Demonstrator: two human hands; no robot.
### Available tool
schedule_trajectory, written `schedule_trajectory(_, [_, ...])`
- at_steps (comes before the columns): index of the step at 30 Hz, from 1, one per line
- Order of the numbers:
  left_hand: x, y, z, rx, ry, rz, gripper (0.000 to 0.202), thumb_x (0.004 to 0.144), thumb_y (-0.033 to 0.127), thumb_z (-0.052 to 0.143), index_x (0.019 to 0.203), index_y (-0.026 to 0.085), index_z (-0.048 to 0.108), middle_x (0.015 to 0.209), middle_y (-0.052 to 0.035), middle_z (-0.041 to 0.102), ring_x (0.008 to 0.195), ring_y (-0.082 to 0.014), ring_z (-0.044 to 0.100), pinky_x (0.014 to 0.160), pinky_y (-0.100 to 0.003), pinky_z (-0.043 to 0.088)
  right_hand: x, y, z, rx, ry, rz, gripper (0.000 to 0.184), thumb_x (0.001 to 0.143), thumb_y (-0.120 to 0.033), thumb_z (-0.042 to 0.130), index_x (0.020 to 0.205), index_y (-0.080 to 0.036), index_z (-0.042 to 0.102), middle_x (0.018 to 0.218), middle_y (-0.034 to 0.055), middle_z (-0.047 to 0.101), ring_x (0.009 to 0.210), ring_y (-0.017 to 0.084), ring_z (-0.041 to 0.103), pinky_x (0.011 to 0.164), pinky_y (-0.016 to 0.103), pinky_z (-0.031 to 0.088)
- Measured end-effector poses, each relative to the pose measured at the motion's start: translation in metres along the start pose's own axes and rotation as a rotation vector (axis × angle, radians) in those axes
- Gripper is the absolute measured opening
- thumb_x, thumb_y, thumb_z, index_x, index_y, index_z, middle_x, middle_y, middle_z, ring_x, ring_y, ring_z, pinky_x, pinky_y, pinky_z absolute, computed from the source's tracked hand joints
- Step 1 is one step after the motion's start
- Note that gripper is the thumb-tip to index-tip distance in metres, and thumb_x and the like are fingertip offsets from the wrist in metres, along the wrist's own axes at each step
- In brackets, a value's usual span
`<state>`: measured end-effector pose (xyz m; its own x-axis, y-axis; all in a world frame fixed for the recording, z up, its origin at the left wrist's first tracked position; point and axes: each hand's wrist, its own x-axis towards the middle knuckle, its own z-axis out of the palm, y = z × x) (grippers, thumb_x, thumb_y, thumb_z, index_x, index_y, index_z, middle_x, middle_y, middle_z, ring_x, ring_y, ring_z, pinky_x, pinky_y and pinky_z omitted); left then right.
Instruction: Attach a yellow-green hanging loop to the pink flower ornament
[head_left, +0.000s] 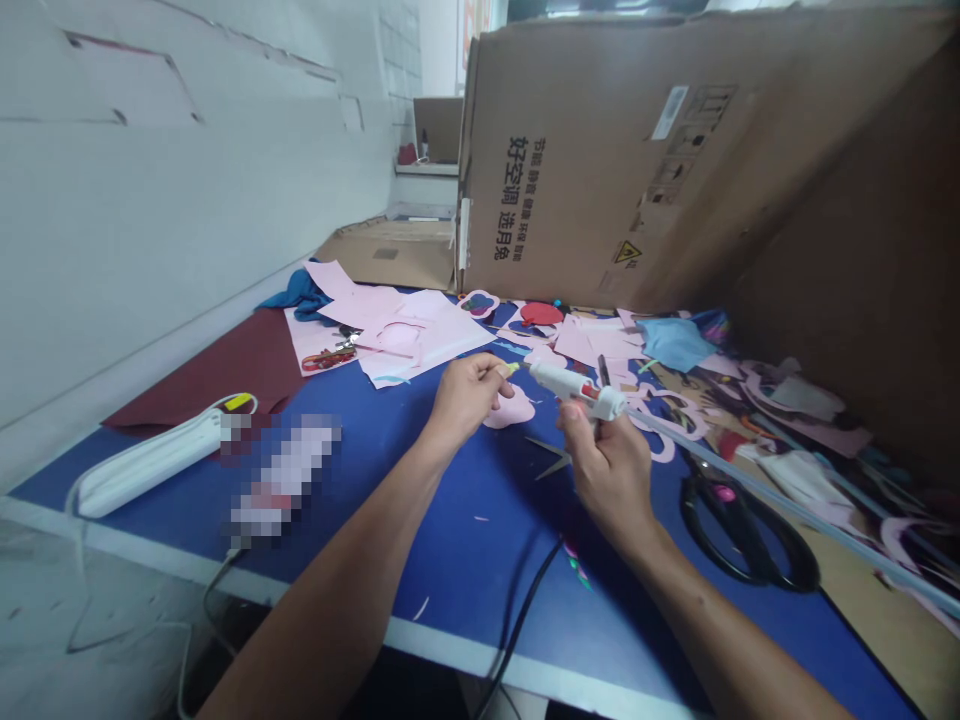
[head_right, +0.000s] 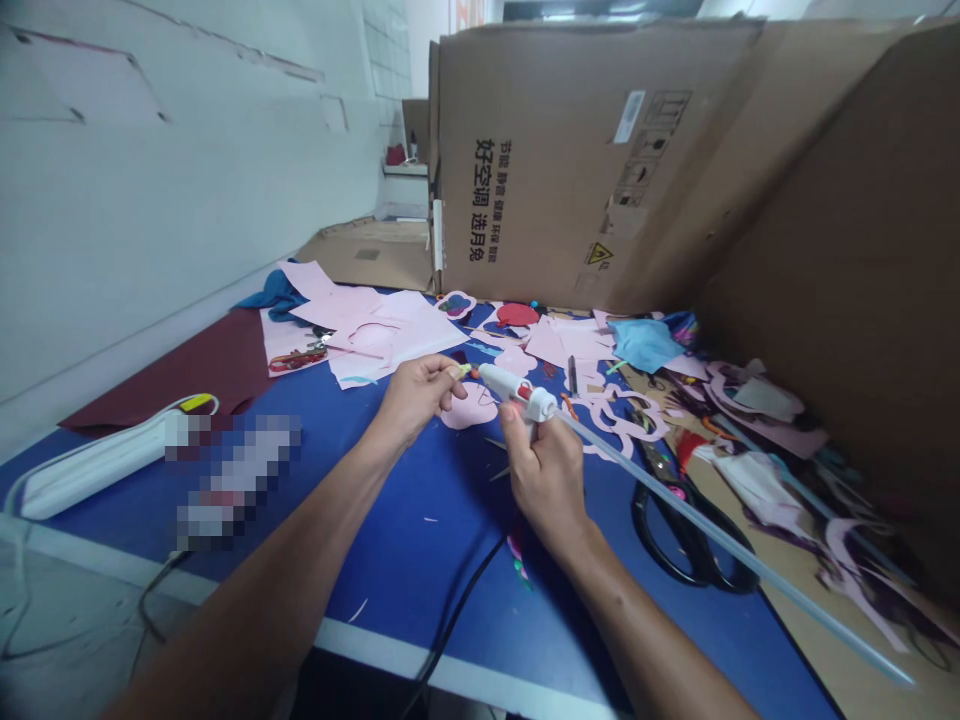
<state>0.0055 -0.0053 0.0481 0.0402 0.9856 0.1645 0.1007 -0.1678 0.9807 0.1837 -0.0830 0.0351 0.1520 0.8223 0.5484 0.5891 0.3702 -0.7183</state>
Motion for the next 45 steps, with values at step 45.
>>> schedule_trajectory(45, [0.0015,-0.0058,-0.0015,0.037,-0.016,0.017,0.022,0.091,0.036,0.063,0.078,0.020,0.071,0.071,-0.0009,0.073,0.052,-0.0098,0.055,0.051,-0.022,0.039,-0.0010,-0.0036,-0.0015,0.015,-0.037,0.008,0.051,0.105,-0.064,0.052,0.083,-0.020,0.067,0.060,-0.0024,0.054,0.055,0.017,0.048,0.057,0.032,0.036])
